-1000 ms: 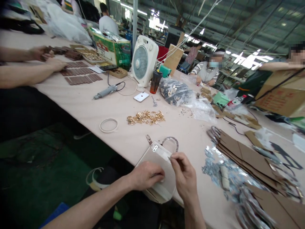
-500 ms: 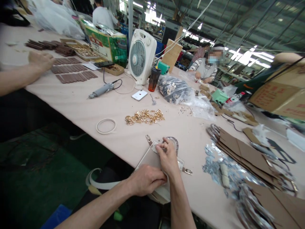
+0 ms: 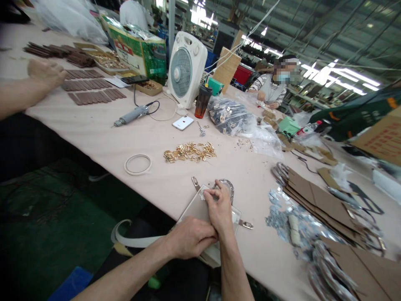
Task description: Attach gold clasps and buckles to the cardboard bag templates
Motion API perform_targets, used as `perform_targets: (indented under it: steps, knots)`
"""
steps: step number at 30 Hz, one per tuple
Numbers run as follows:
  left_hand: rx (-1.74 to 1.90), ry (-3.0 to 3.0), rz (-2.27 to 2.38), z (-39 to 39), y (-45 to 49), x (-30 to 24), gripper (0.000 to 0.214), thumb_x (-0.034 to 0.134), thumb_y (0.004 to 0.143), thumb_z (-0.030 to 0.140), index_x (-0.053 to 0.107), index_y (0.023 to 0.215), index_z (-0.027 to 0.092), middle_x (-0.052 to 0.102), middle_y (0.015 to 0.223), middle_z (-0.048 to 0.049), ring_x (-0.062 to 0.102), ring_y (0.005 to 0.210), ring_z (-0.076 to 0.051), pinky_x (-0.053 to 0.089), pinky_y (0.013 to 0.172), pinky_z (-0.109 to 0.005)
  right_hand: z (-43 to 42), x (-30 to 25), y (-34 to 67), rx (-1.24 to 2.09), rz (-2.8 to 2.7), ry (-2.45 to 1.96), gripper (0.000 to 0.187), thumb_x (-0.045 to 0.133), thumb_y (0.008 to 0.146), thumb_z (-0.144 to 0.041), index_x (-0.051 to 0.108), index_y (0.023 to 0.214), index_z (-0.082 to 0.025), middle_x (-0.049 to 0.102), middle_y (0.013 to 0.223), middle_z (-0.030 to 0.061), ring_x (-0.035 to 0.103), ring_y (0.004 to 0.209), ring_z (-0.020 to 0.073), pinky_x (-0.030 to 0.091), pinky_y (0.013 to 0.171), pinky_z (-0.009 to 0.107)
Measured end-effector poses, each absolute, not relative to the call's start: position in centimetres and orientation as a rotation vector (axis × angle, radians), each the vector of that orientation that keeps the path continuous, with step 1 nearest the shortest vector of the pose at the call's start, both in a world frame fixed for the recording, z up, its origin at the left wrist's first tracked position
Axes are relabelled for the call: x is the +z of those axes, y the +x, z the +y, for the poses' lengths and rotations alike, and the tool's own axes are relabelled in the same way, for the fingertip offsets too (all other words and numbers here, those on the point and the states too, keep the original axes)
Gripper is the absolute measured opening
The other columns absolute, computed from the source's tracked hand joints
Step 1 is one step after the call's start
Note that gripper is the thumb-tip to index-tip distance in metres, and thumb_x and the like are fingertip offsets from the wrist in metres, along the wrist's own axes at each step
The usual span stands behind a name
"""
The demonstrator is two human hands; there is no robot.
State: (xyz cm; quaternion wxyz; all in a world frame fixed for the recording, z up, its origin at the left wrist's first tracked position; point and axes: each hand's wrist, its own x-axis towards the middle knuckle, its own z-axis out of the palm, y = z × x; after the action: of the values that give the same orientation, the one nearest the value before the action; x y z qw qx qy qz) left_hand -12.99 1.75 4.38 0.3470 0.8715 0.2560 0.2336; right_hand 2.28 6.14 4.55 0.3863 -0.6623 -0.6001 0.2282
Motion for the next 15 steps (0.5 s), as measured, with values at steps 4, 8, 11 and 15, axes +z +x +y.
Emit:
perform_targets:
  steps: [4, 8, 11, 15]
  knots:
    - [0.631, 2.25, 0.647, 1.8, -12.99, 4.24, 0.017, 0.056, 0.101, 0.026, 0.071, 0.096, 0.02, 0.079, 0.096, -0.0015, 0.075, 0.088, -0.018, 0.05, 0.071, -0.024, 6.05, 4.36, 2.46, 0.558, -1.553, -1.682, 0.021, 0.071, 0.086, -0.043, 0.081, 0.088, -0.025, 0.059, 0.149, 0.0104, 0.05, 0.141, 0.0319, 0.03, 0.124, 0.055]
    - [0.637, 2.245, 0.629, 1.9, -13.0, 4.27, 0.015, 0.058, 0.099, 0.024, 0.072, 0.095, 0.02, 0.078, 0.092, -0.0017, 0.074, 0.085, -0.018, 0.05, 0.071, -0.024, 6.08, 4.35, 2.69, 0.499, -1.654, -1.629, 0.022, 0.077, 0.083, -0.042, 0.078, 0.096, -0.024, 0.06, 0.145, 0.0127, 0.052, 0.137, 0.0327, 0.035, 0.12, 0.055]
    - [0.651, 2.255, 0.622, 1.9, -12.99, 4.23, 0.018, 0.056, 0.1, 0.025, 0.072, 0.094, 0.02, 0.078, 0.092, -0.0018, 0.074, 0.085, -0.018, 0.05, 0.07, -0.024, 6.27, 4.4, 2.77, 0.47, -1.664, -1.642, 0.035, 0.079, 0.081, -0.042, 0.074, 0.109, -0.023, 0.067, 0.131, 0.0131, 0.06, 0.124, 0.0319, 0.044, 0.111, 0.053]
    - [0.666, 2.253, 0.623, 1.73, -12.97, 4.2, 0.017, 0.054, 0.101, 0.024, 0.071, 0.097, 0.02, 0.078, 0.093, -0.0014, 0.074, 0.086, -0.017, 0.05, 0.072, -0.024, 6.56, 4.54, 2.73, 0.462, -1.68, -1.655, 0.029, 0.076, 0.083, -0.042, 0.072, 0.105, -0.023, 0.073, 0.111, 0.0092, 0.064, 0.107, 0.029, 0.049, 0.1, 0.047]
